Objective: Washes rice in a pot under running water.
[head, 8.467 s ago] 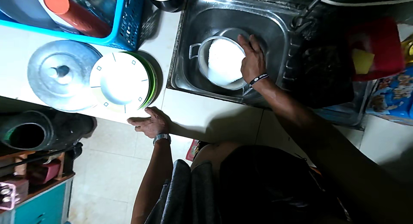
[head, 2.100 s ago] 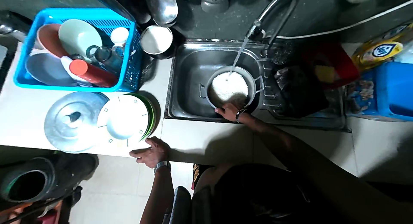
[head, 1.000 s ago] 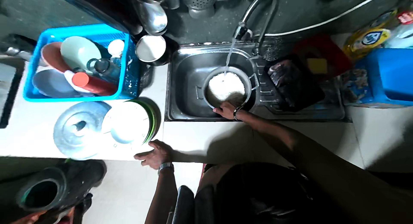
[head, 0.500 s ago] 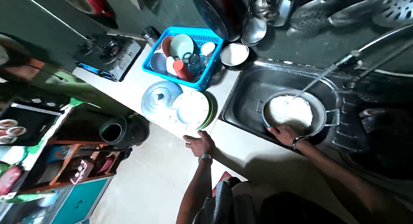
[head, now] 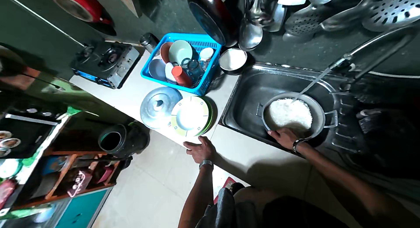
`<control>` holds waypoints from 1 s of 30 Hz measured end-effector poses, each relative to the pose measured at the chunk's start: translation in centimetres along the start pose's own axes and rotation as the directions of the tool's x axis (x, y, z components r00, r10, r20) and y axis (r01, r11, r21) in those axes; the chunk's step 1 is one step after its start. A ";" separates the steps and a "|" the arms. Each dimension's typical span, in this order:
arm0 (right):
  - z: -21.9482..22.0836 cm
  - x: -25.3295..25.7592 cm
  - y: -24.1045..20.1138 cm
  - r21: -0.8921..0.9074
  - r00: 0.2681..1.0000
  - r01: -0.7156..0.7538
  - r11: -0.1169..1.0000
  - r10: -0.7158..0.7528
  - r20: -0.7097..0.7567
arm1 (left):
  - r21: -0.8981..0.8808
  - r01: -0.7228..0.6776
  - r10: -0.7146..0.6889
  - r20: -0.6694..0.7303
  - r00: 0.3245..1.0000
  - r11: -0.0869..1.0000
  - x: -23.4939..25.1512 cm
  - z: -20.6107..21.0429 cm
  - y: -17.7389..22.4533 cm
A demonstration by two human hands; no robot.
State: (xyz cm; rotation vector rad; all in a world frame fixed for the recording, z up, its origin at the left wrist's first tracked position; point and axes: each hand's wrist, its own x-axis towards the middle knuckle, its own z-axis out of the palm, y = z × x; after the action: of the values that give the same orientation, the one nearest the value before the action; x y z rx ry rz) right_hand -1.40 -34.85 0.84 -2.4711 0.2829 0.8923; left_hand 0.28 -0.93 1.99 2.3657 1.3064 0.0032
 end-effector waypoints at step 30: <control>2.1 1.9 2.4 0.145 0.997 0.064 0.987 -0.057 -0.051 | 0.050 -0.169 0.172 -0.062 0.983 0.984 -0.1 1.5 -1.2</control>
State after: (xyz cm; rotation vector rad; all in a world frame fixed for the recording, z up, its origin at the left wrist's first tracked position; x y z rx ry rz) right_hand -1.95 -35.93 -2.65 -2.3539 0.2778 0.7620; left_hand -0.42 -0.97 0.24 2.5288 1.1391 0.1056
